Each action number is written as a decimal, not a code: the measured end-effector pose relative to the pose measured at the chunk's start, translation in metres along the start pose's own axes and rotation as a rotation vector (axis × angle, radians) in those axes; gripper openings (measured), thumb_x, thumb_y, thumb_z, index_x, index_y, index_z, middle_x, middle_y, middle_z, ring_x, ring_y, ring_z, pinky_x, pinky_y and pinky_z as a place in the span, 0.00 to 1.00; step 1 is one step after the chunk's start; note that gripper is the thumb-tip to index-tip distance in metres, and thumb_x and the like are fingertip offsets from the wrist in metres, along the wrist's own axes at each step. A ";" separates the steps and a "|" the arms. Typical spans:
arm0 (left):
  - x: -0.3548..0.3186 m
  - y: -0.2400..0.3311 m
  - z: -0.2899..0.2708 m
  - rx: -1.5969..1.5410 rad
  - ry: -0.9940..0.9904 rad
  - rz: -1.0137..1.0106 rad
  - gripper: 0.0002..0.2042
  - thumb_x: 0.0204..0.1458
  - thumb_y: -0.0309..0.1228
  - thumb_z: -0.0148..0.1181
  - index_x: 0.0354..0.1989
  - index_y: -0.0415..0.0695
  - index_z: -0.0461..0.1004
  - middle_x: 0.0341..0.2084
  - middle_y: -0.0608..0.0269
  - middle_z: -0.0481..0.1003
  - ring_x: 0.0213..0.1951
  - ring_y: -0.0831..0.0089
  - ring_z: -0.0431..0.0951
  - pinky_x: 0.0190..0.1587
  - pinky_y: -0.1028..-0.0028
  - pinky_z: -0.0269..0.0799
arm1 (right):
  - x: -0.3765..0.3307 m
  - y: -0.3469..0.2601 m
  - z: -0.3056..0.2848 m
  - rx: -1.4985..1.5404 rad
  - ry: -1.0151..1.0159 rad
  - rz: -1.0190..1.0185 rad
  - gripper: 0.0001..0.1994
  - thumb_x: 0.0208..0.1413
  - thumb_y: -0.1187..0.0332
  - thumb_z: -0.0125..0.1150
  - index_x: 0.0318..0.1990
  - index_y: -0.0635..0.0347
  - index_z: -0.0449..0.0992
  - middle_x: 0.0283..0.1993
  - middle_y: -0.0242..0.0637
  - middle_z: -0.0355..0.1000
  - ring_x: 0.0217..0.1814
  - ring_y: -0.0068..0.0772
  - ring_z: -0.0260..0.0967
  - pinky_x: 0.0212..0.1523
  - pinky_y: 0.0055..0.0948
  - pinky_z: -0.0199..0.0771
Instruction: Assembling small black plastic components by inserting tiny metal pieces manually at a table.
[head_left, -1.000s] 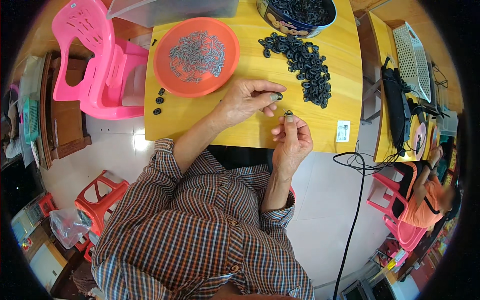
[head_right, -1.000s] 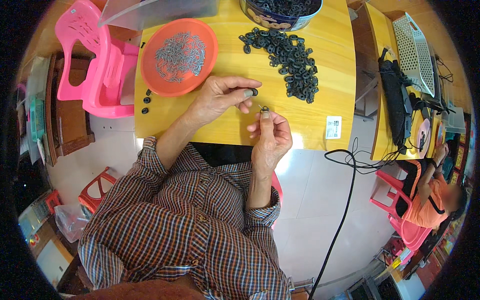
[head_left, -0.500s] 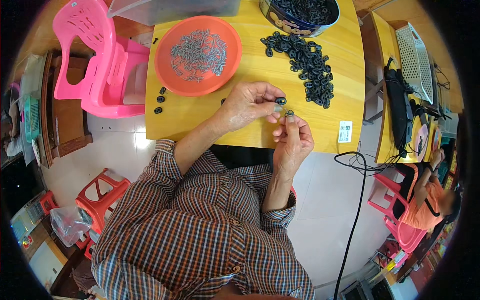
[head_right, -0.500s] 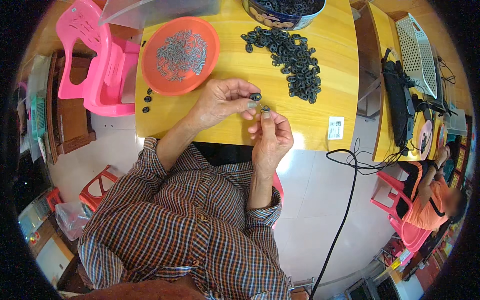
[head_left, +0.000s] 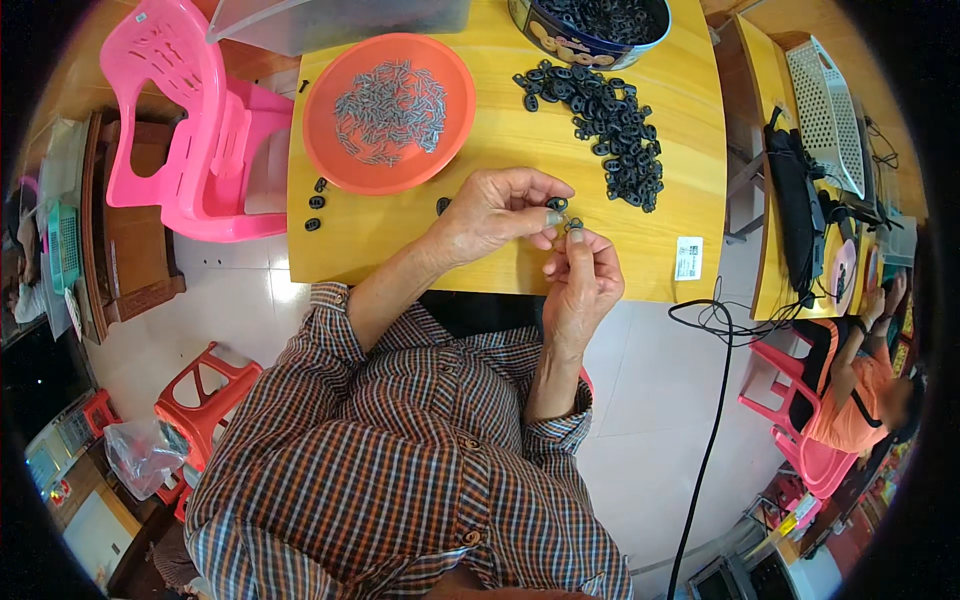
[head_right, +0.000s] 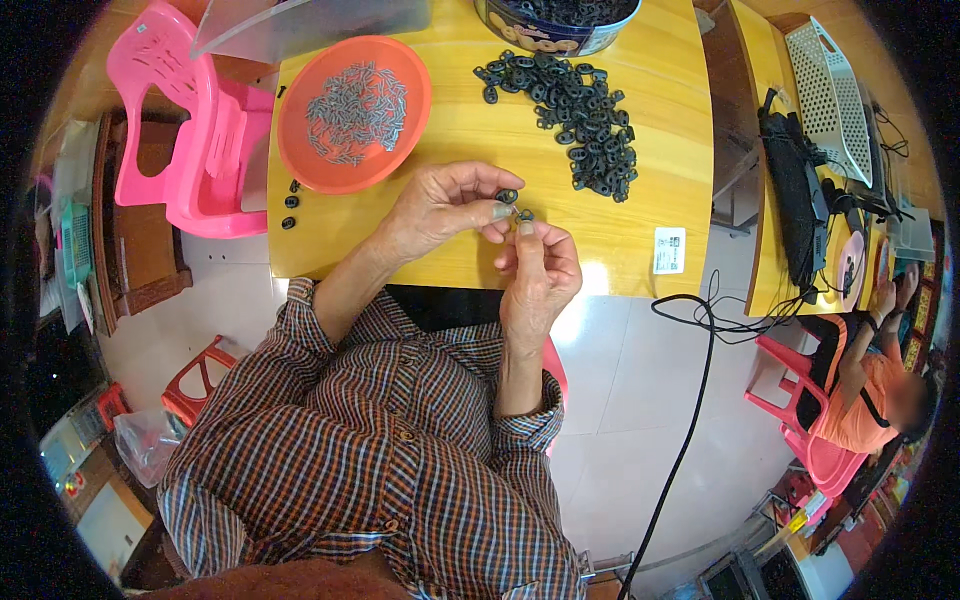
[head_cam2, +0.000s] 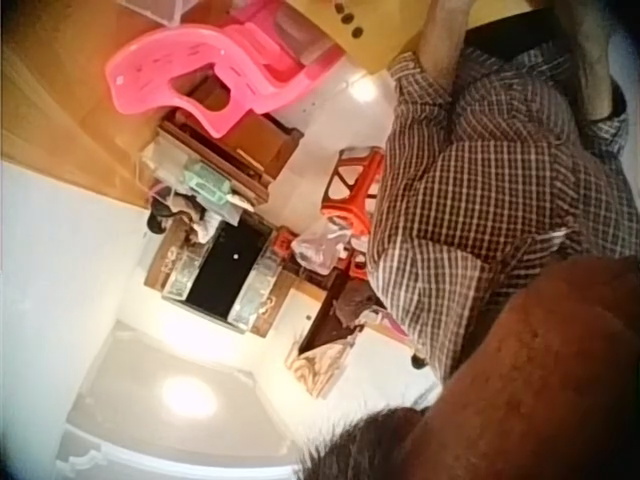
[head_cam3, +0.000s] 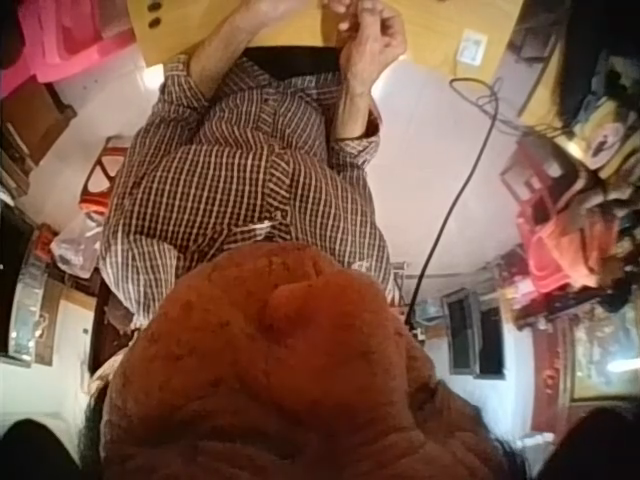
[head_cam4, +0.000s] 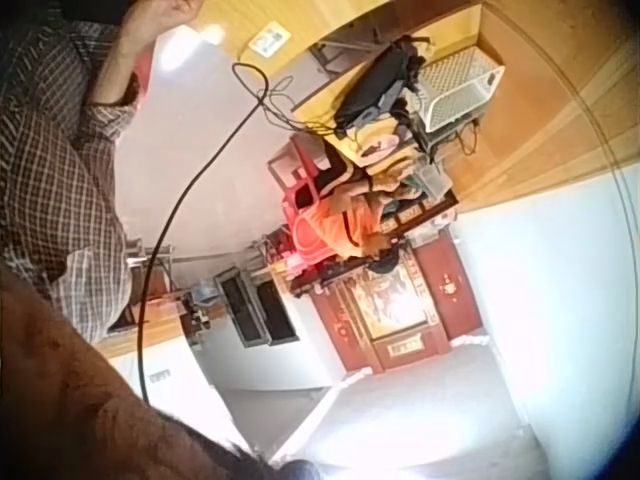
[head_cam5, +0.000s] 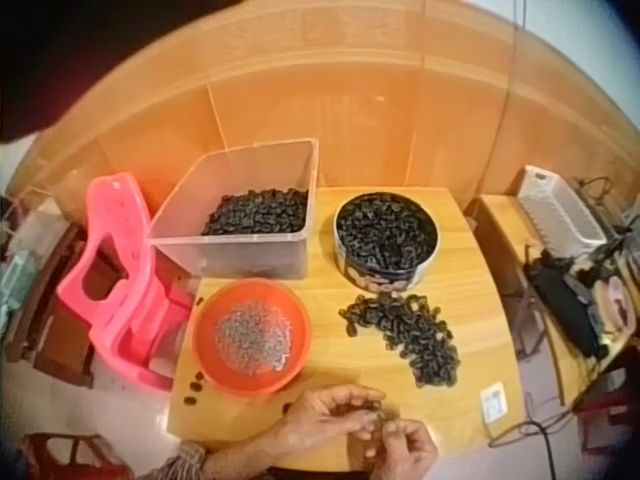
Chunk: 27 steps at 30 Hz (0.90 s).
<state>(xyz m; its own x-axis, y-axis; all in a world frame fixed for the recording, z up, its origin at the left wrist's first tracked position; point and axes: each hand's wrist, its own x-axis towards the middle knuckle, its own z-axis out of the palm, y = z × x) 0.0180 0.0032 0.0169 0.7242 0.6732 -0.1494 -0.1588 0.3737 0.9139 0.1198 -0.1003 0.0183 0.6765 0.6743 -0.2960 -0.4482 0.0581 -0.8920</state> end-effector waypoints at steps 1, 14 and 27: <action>0.000 0.002 0.001 0.009 0.013 -0.025 0.13 0.52 0.18 0.54 0.48 0.33 0.71 0.31 0.62 0.74 0.31 0.80 0.77 0.34 0.80 0.77 | 0.000 0.000 0.000 -0.015 -0.002 -0.007 0.05 0.55 0.72 0.59 0.33 0.64 0.71 0.25 0.33 0.72 0.19 0.16 0.63 0.20 0.14 0.62; 0.001 -0.006 -0.002 -0.047 0.019 -0.015 0.13 0.51 0.19 0.58 0.46 0.32 0.71 0.33 0.59 0.76 0.32 0.79 0.77 0.34 0.79 0.78 | 0.000 0.002 0.000 -0.025 -0.021 -0.006 0.06 0.56 0.71 0.58 0.34 0.66 0.71 0.26 0.34 0.73 0.19 0.16 0.63 0.20 0.14 0.62; 0.001 -0.008 -0.001 -0.004 0.000 -0.002 0.13 0.49 0.19 0.60 0.44 0.35 0.72 0.30 0.62 0.75 0.30 0.81 0.76 0.33 0.80 0.76 | -0.001 0.002 0.001 -0.049 -0.010 0.008 0.06 0.55 0.71 0.59 0.33 0.65 0.71 0.25 0.33 0.73 0.18 0.14 0.62 0.18 0.12 0.59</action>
<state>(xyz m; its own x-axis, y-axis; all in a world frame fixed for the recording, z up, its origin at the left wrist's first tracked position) 0.0190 0.0015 0.0088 0.7243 0.6726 -0.1516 -0.1598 0.3776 0.9121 0.1182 -0.0999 0.0174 0.6670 0.6818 -0.3003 -0.4247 0.0168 -0.9052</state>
